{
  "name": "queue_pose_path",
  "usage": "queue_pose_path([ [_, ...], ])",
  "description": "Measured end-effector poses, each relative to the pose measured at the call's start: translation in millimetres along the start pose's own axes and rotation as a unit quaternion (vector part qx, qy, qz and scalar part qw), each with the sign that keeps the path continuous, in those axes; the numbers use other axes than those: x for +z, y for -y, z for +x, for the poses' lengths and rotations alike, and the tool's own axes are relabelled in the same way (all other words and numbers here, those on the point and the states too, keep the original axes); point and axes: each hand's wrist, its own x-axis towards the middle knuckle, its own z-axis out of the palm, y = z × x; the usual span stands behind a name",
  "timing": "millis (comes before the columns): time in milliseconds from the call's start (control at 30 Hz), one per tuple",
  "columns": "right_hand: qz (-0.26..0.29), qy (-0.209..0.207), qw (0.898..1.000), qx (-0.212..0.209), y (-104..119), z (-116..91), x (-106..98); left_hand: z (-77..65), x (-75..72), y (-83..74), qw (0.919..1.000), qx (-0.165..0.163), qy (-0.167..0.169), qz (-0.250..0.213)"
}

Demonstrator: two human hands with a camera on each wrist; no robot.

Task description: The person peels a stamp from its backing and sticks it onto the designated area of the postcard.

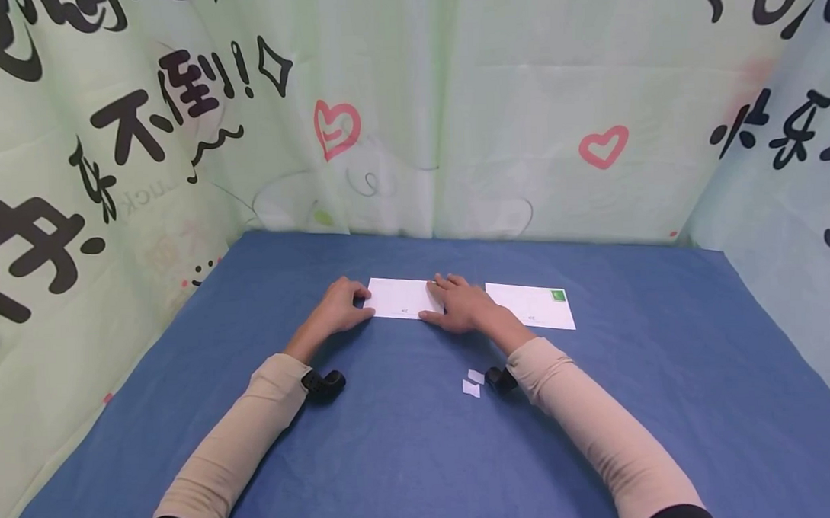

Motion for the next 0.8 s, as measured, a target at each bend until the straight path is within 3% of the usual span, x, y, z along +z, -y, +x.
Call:
queue_pose_path([
  [300,0.004,0.035,0.999,-0.003,-1.4,0.7,2.7,0.6,1.0,0.8,1.0000,0.000,0.000,-0.004],
  [800,0.025,0.044,0.999,-0.007,-0.3,-0.8,6.0,-0.4,0.6,-0.3,1.0000,-0.002,0.001,-0.003],
])
